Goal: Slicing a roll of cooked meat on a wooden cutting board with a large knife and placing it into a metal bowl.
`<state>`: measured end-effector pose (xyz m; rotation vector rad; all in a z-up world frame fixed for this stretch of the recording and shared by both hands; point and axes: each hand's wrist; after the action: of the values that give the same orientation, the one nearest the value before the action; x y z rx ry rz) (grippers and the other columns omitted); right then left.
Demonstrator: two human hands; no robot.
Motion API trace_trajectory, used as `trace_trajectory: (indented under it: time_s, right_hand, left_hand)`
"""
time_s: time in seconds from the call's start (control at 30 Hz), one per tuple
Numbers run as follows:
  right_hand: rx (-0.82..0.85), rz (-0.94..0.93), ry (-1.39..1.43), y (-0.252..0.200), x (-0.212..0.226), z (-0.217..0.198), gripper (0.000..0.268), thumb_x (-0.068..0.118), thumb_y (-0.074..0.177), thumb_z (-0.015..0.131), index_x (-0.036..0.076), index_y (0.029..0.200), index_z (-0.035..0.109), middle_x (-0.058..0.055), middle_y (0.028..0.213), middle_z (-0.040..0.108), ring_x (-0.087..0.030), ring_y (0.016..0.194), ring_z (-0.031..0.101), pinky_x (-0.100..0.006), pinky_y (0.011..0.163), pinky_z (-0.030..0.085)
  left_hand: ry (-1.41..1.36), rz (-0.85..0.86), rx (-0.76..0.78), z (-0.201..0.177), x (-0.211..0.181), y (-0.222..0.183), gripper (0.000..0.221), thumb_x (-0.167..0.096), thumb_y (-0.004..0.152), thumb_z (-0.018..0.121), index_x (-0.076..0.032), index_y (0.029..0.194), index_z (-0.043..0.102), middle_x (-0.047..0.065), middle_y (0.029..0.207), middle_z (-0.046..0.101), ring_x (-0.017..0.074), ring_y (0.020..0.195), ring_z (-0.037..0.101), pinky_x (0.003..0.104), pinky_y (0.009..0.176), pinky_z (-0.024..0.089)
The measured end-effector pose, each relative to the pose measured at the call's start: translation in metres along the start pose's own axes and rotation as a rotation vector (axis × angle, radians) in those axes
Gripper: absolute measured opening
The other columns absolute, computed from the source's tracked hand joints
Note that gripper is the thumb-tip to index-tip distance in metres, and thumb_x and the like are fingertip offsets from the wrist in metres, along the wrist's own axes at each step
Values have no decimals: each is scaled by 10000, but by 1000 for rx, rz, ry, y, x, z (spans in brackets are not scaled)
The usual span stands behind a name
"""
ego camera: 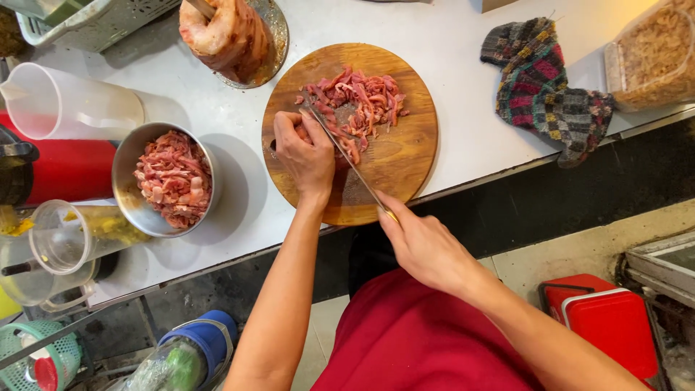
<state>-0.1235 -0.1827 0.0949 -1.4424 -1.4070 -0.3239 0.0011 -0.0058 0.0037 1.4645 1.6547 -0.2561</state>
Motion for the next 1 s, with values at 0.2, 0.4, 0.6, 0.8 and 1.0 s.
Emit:
trace_trajectory:
  time_s: [0.2, 0.4, 0.6, 0.8, 1.0]
  right_hand:
    - [68, 154, -8, -18, -9, -8, 528, 387, 1022, 395, 195, 1511, 445, -273, 755, 700, -467, 790, 709, -555, 769, 527]
    - [-68, 189, 45, -18, 4, -31, 546, 403, 1011, 384, 174, 1501, 456, -260, 712, 702, -428, 733, 749, -516, 727, 559]
    - [-118, 52, 38, -8, 11, -11, 541, 422, 1026, 400, 154, 1490, 474, -286, 809, 708, -477, 799, 705, -555, 735, 542]
    - [-80, 11, -27, -2, 23, 6, 536, 399, 1023, 402, 185, 1513, 445, -301, 756, 696, -506, 740, 681, -597, 733, 521]
    - [-19, 92, -30, -21, 10, 5, 553, 386, 997, 426, 218, 1524, 426, -300, 714, 695, -481, 734, 703, -583, 748, 543]
  left_hand:
    - [-1, 16, -24, 0, 1, -1, 220, -114, 1038, 580, -8, 888, 460, 122, 834, 509, 270, 700, 521, 445, 651, 411]
    - [-32, 12, -35, -1, 10, -5, 263, -171, 1071, 567, -28, 866, 488, 104, 834, 514, 248, 722, 513, 425, 672, 427]
    - [-129, -74, 2, -5, 5, -5, 268, -239, 1058, 567, -17, 913, 527, 106, 856, 566, 240, 744, 565, 405, 686, 468]
    - [-35, -24, 9, 0, 19, -5, 269, -218, 1041, 605, 3, 911, 524, 148, 871, 556, 281, 750, 575, 431, 701, 470]
    - [-29, -32, 0, -1, 13, -4, 224, -180, 1029, 604, 2, 928, 522, 157, 866, 557, 312, 737, 584, 447, 691, 480]
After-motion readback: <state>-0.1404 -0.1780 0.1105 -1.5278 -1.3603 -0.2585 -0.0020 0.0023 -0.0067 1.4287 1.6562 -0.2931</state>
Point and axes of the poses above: each hand's wrist, its own y-axis towards the middle knuckle, its own z-axis out of the palm, x = y × z
